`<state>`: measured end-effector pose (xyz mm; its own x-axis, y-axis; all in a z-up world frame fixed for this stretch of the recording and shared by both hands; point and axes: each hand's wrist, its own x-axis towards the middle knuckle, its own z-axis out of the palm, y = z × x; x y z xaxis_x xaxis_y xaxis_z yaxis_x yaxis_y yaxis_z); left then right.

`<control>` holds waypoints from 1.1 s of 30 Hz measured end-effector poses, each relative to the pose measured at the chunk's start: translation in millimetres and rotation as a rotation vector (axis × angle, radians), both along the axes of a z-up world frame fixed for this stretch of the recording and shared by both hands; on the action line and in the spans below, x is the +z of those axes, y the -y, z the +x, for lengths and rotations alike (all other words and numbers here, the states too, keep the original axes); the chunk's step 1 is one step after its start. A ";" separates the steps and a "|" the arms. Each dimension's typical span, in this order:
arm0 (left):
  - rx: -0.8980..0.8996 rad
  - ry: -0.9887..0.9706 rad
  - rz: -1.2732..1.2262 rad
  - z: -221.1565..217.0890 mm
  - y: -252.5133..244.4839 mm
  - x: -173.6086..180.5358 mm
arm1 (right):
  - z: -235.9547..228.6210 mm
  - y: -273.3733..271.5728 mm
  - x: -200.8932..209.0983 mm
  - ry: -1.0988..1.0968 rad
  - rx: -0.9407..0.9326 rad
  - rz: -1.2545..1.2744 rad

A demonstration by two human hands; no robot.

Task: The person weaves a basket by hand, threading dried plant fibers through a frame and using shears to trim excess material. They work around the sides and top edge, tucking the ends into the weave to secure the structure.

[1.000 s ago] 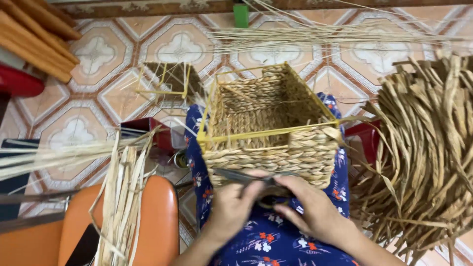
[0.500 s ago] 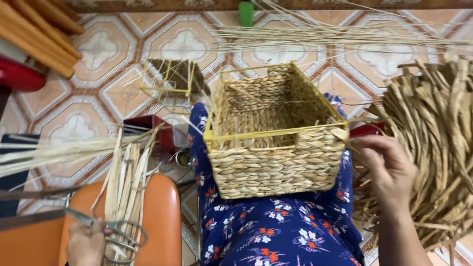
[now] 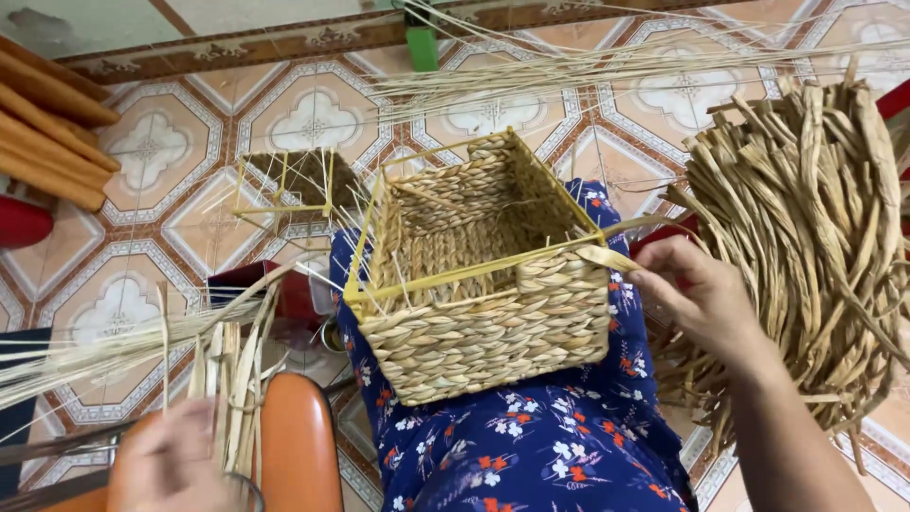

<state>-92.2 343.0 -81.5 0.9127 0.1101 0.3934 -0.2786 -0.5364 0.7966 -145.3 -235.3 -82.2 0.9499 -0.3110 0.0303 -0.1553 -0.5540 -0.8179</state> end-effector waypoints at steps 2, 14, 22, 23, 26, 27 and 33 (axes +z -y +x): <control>-0.332 -0.032 0.064 8.3 100.9 65.1 | 2.9 8.7 17.9 -0.044 -0.021 -0.063; -0.748 -0.004 0.400 61.7 382.9 82.7 | 70.3 23.1 43.3 0.445 0.168 -0.519; -0.596 0.147 0.311 59.1 392.7 65.2 | 83.5 -20.1 10.8 0.446 0.115 -0.205; -0.592 0.151 0.307 60.0 390.5 66.5 | 74.6 -24.8 12.1 0.449 0.119 -0.209; -0.511 0.312 0.264 68.2 373.3 80.0 | 51.9 -19.9 -1.4 0.538 -0.046 -0.135; -0.493 0.279 0.216 71.9 358.7 89.1 | 44.4 -7.4 -19.6 0.479 -0.105 0.035; -0.497 0.160 -0.286 70.8 255.0 125.6 | 60.5 42.4 -35.7 0.083 -0.289 0.317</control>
